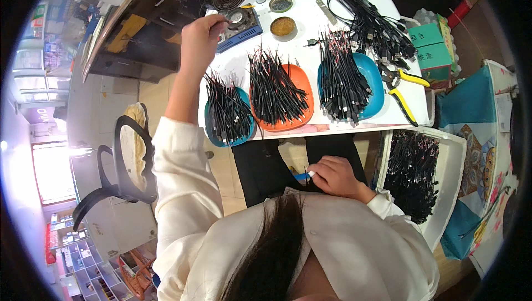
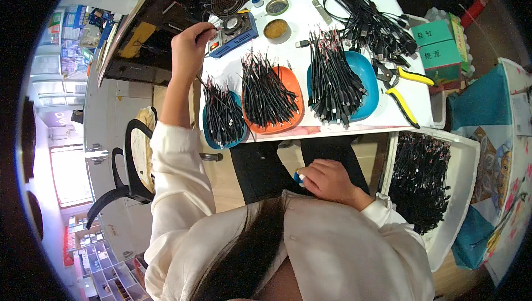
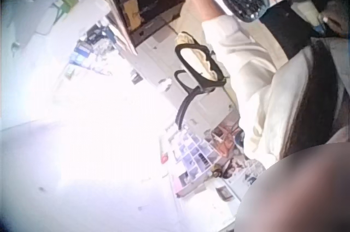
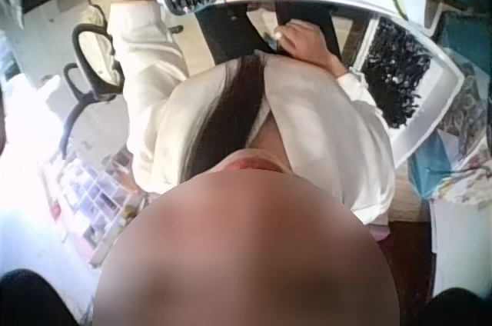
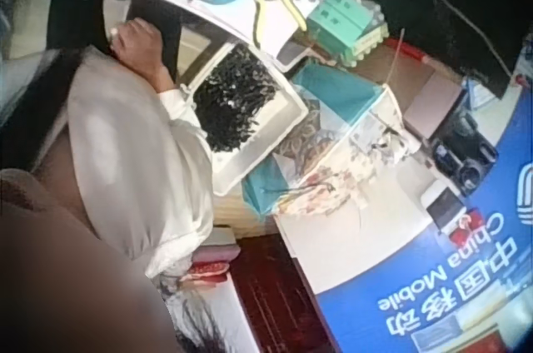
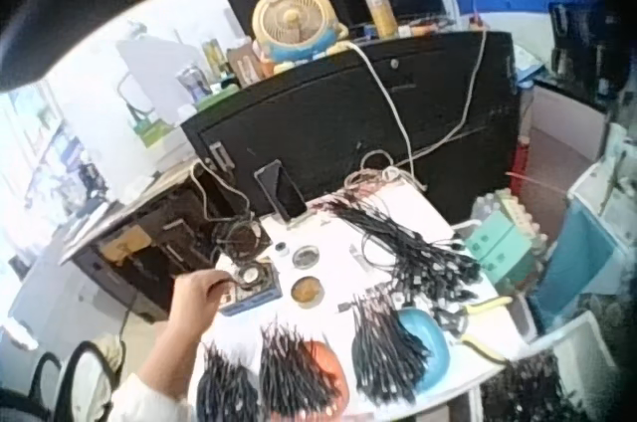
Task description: The person repeatedly picks up small black cables and white connectors from trays on a table, inserts the connector onto the cable end, and places the assembled unit into a container. The process is repeated continuously throughout the clip.
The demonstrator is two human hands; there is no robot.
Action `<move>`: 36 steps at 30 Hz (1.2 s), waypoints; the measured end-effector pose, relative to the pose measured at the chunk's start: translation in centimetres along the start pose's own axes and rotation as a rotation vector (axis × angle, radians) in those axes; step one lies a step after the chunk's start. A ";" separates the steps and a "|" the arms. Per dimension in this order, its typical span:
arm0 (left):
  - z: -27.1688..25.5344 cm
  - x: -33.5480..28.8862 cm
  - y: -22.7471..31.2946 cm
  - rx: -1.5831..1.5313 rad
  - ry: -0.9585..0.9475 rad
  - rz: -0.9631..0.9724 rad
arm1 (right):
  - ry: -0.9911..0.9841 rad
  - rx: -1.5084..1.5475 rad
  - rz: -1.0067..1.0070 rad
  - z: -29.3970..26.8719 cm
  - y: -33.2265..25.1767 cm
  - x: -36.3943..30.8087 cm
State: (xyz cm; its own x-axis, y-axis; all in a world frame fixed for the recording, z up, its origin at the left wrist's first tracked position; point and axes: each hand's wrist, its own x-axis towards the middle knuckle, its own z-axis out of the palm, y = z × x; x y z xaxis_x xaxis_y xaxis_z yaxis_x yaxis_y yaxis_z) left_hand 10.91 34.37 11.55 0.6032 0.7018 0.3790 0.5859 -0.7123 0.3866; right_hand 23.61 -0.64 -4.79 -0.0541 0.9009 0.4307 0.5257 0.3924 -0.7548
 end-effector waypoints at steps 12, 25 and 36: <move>-2.0 -17.8 22.3 -1.344 -0.029 -0.036 | 0.164 0.243 0.014 -4.5 -9.7 3.6; 5.3 -23.4 24.0 -1.252 -0.639 0.006 | 0.795 0.259 0.391 -21.4 -20.8 -20.0; 7.9 -28.6 15.9 -1.005 -0.667 -0.358 | 0.337 -0.111 1.250 -17.0 5.6 -25.6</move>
State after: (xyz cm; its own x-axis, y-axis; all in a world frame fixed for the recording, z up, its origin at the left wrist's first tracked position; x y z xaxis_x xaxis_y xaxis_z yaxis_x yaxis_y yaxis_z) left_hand 7.22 2.90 0.18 0.8232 0.5025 -0.2643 0.2800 0.0457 0.9589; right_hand 42.35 -24.67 -11.63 0.7271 0.5463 -0.4158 0.1330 -0.7062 -0.6954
